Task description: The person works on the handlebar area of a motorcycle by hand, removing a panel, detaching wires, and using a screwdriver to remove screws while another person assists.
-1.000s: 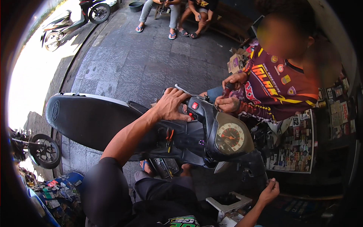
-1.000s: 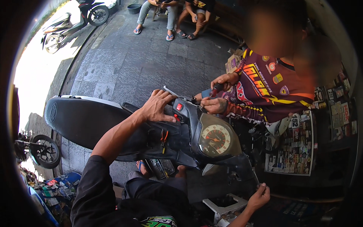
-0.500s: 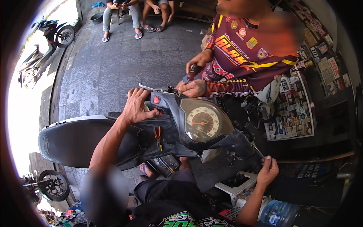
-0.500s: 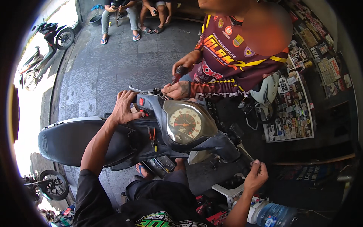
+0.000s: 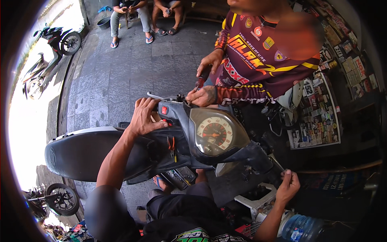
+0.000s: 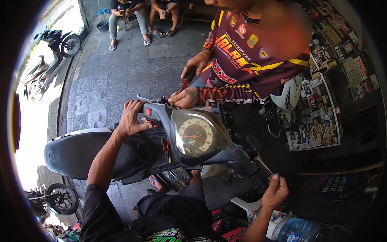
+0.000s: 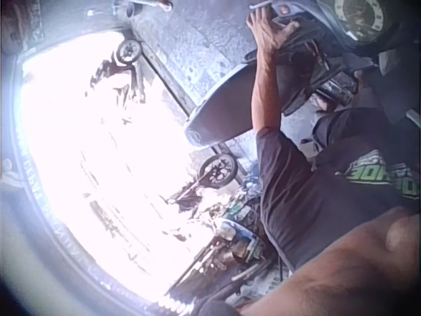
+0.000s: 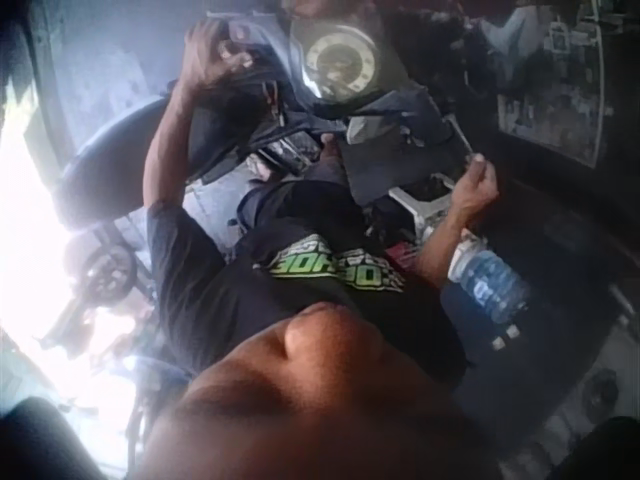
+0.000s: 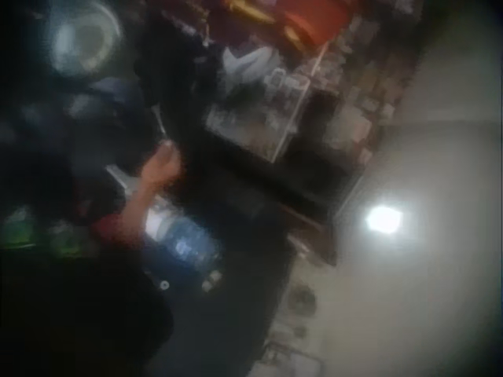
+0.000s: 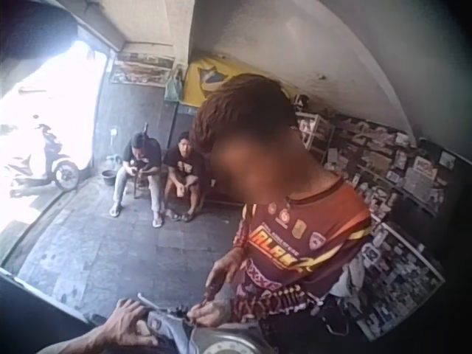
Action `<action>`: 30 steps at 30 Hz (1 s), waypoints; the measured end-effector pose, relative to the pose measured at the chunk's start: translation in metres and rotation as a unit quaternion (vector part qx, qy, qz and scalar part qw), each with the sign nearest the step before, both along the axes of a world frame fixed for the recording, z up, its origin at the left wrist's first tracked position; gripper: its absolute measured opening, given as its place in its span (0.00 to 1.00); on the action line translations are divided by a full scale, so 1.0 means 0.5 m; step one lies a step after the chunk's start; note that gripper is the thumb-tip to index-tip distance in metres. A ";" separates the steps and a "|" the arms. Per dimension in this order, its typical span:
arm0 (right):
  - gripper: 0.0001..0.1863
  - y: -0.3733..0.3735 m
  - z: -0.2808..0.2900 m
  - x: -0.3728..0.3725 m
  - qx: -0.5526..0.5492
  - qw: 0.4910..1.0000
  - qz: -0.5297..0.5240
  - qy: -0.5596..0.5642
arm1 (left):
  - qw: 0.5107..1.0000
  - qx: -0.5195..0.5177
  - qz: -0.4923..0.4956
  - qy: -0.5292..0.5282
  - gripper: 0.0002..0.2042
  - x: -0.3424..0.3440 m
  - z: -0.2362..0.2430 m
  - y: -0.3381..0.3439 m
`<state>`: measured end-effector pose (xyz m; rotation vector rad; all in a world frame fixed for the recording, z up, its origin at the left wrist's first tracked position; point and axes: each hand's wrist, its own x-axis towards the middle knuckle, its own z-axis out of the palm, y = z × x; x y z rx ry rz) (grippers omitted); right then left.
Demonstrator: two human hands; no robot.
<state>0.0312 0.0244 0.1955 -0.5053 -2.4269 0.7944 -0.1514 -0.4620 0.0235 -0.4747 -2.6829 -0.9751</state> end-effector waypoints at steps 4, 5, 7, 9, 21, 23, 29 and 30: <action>0.14 0.005 0.001 0.007 -0.017 1.000 0.001 -0.007 | 1.000 -0.003 -0.002 0.007 0.47 -0.002 0.004 0.008; 0.14 0.004 0.003 0.006 -0.023 1.000 0.000 -0.002 | 1.000 -0.006 -0.002 0.013 0.47 -0.002 0.007 0.009; 0.13 0.012 0.006 0.009 0.015 1.000 0.009 -0.009 | 1.000 -0.014 0.001 0.011 0.48 -0.005 0.010 0.020; 0.12 0.018 0.004 0.010 0.027 0.999 0.017 -0.012 | 1.000 -0.019 -0.001 -0.010 0.49 -0.004 0.008 0.016; 0.15 0.021 0.032 0.018 -0.073 0.992 0.056 -0.091 | 0.996 0.017 -0.012 -0.088 0.47 -0.017 0.055 0.028; 0.16 0.024 0.038 -0.002 -0.078 0.990 0.087 -0.085 | 0.996 -0.007 -0.008 -0.093 0.47 -0.029 0.035 0.037; 0.25 0.059 0.121 -0.028 -0.187 0.918 0.168 -0.308 | 0.990 0.030 0.041 -0.133 0.44 -0.015 0.023 0.022; 0.25 0.070 0.122 -0.041 -0.214 0.897 0.182 -0.341 | 0.989 0.015 0.055 -0.137 0.41 -0.016 0.014 0.021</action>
